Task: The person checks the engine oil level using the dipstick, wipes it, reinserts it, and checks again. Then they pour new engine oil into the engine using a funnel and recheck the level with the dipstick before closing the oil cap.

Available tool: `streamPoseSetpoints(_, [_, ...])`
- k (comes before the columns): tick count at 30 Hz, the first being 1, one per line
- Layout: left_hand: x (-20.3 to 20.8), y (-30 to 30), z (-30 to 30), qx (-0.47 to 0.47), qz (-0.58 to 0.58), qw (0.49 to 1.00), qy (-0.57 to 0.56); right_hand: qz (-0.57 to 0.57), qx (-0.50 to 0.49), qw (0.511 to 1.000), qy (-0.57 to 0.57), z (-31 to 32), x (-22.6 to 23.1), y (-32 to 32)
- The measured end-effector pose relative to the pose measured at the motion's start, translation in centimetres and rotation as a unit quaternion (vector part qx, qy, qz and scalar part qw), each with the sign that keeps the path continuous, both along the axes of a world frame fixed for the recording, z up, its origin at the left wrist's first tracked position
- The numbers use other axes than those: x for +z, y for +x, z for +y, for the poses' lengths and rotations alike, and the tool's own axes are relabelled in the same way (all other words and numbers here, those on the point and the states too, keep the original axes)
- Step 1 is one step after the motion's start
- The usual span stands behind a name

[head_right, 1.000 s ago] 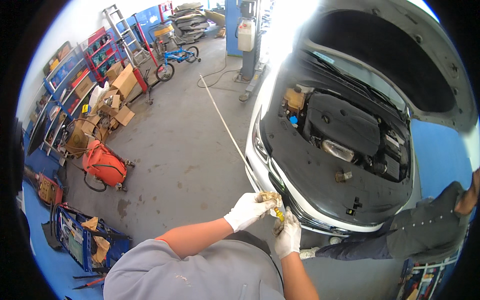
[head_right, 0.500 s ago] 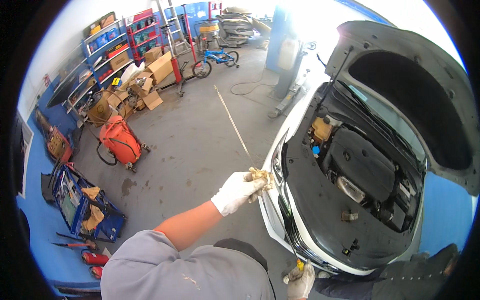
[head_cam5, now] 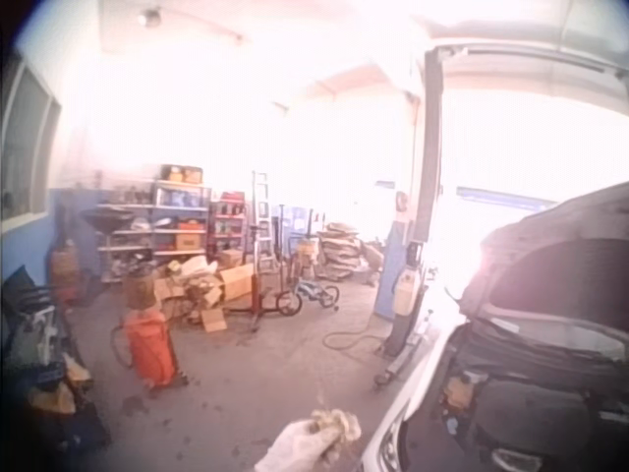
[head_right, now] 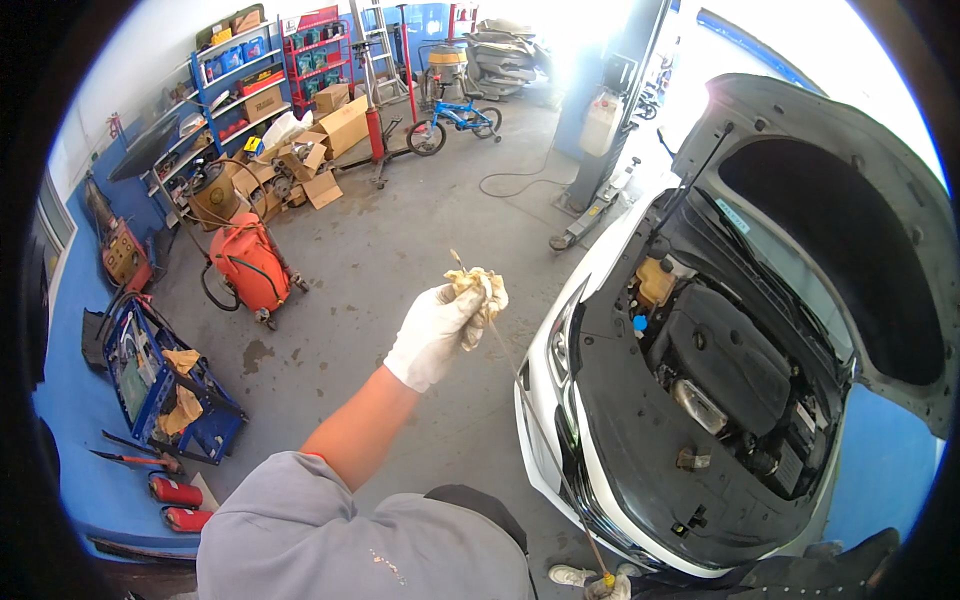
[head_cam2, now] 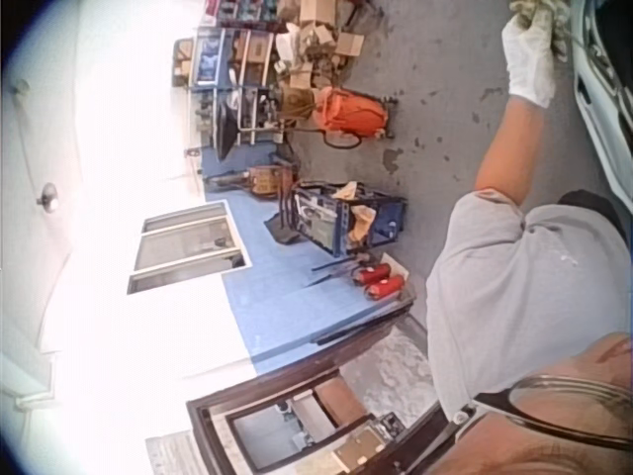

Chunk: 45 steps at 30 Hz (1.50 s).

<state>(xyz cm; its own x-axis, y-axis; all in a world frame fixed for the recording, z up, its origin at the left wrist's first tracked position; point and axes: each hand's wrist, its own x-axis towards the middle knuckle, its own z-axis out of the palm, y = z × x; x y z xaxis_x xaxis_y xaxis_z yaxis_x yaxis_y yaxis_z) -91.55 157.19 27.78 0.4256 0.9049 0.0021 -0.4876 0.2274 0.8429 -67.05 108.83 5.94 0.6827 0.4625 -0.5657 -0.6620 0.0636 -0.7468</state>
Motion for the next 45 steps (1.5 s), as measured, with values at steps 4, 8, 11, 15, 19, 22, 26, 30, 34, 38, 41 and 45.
streamPoseSetpoints(4, [0.2,-0.5,0.7,0.006,0.023,1.000,-0.008,-0.025,-0.061,0.998,0.014,-0.8,0.8,0.4])
streamPoseSetpoints(8, [-0.1,-0.2,0.7,0.016,-0.010,1.000,-0.022,-0.084,-0.134,0.987,-0.029,-0.9,4.6,0.5])
streamPoseSetpoints(11, [-0.6,-0.2,0.9,-0.016,-0.033,0.999,-0.025,-0.126,-0.127,0.984,0.000,-1.3,6.9,-0.2])
streamPoseSetpoints(15, [-1.6,-0.1,1.1,-0.043,-0.098,0.993,-0.052,-0.217,-0.128,0.965,0.068,-1.7,8.4,-1.4])
streamPoseSetpoints(19, [-2.0,0.2,1.3,-0.032,-0.110,0.991,-0.066,-0.228,-0.141,0.960,0.083,-2.7,9.4,-2.5])
streamPoseSetpoints(22, [-2.2,0.2,1.3,-0.056,-0.122,0.990,-0.032,-0.270,-0.239,0.933,0.010,-3.5,9.6,-3.2])
streamPoseSetpoints(26, [-2.7,0.0,1.2,-0.097,-0.130,0.987,-0.019,-0.241,-0.223,0.942,0.062,-6.0,11.2,-4.7])
streamPoseSetpoints(30, [-4.0,1.1,1.5,-0.113,-0.160,0.976,-0.098,-0.287,-0.256,0.920,0.073,-7.1,12.2,-6.5])
streamPoseSetpoints(34, [-5.4,3.1,0.8,-0.104,-0.138,0.977,-0.125,-0.265,-0.261,0.927,0.057,-8.8,12.7,-7.6])
streamPoseSetpoints(38, [-5.7,5.5,-0.6,-0.138,-0.132,0.976,-0.108,-0.249,-0.301,0.920,0.032,-11.2,13.0,-7.6])
streamPoseSetpoints(41, [-5.5,7.8,-2.2,-0.149,-0.125,0.976,-0.103,-0.278,-0.315,0.907,0.011,-12.6,13.1,-6.6])
streamPoseSetpoints(45, [-5.1,11.8,-3.4,-0.115,-0.098,0.979,-0.139,-0.302,-0.299,0.905,0.012,-13.6,12.4,-4.8])
